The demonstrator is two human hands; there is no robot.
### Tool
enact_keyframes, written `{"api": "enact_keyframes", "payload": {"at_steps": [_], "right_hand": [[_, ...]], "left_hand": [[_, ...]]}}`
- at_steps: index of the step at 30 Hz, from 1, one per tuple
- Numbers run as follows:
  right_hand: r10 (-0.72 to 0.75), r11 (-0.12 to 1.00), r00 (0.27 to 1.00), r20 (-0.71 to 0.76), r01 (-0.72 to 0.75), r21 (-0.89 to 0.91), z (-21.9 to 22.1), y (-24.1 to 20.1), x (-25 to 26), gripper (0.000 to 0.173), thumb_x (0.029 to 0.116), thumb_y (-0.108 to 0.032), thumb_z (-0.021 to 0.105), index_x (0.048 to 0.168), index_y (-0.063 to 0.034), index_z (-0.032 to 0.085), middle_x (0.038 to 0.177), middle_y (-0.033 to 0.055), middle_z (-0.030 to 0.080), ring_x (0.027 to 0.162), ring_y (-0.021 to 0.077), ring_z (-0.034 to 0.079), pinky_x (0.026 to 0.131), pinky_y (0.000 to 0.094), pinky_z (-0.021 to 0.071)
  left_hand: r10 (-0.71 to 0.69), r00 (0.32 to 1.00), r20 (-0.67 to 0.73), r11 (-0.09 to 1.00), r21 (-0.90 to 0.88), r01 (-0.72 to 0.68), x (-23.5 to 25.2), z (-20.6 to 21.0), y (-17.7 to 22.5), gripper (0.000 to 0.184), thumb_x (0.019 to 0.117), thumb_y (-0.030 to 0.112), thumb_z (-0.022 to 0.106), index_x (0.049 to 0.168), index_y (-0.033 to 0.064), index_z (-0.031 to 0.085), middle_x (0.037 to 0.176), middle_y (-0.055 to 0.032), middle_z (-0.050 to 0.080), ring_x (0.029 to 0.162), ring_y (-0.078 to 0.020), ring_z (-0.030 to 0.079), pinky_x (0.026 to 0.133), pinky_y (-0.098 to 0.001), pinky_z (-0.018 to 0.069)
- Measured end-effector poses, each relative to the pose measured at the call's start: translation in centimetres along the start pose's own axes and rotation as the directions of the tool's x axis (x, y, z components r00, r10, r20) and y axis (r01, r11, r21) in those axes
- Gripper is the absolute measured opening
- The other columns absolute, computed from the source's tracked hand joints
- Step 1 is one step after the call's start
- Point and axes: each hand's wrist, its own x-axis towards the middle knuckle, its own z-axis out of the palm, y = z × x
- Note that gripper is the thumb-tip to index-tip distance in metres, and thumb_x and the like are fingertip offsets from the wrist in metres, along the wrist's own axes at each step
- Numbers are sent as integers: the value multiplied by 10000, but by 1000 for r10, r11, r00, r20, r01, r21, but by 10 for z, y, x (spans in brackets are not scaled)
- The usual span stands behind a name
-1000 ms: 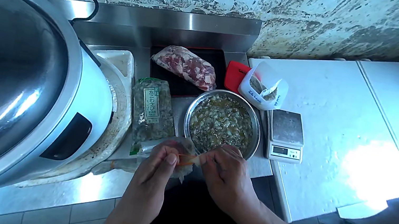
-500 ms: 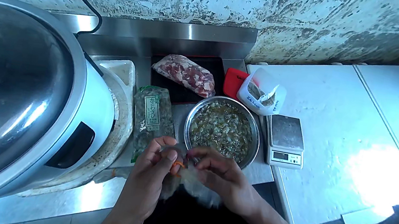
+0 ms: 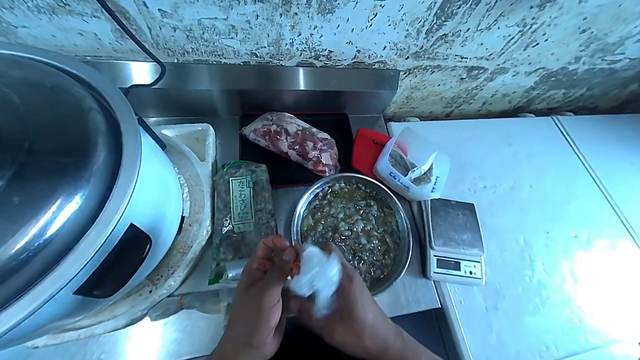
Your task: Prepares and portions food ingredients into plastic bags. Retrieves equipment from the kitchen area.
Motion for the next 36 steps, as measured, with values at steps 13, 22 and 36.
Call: {"api": "enact_keyframes", "payload": {"at_steps": [13, 22, 36], "right_hand": [[331, 824, 938, 105, -233, -517, -26, -7, 2, 292, 965, -333, 551, 890, -122, 738, 857, 35, 695, 875, 203, 663, 939, 501, 463], [285, 917, 937, 200, -206, -342, -30, -6, -5, 280, 958, -348, 615, 862, -106, 718, 820, 34, 669, 779, 173, 639, 737, 435, 525], [537, 834, 826, 171, -551, 44, -72, 19, -57, 220, 908, -296, 707, 795, -109, 737, 709, -20, 684, 647, 84, 638, 615, 335, 545]], "left_hand": [[-7, 983, 181, 993, -113, 28, -13, -33, 14, 595, 825, 273, 854, 1296, 166, 506, 895, -69, 707, 772, -154, 705, 724, -323, 610], [201, 979, -14, 730, 669, -140, 8, -60, 25, 247, 769, 24, 662, 995, 65, 571, 782, -18, 620, 677, -118, 608, 585, -260, 521], [-272, 903, 332, 830, 557, 46, 31, -88, 43, 306, 779, 158, 841, 957, 123, 595, 725, 56, 564, 576, -44, 521, 510, -213, 448]]}}
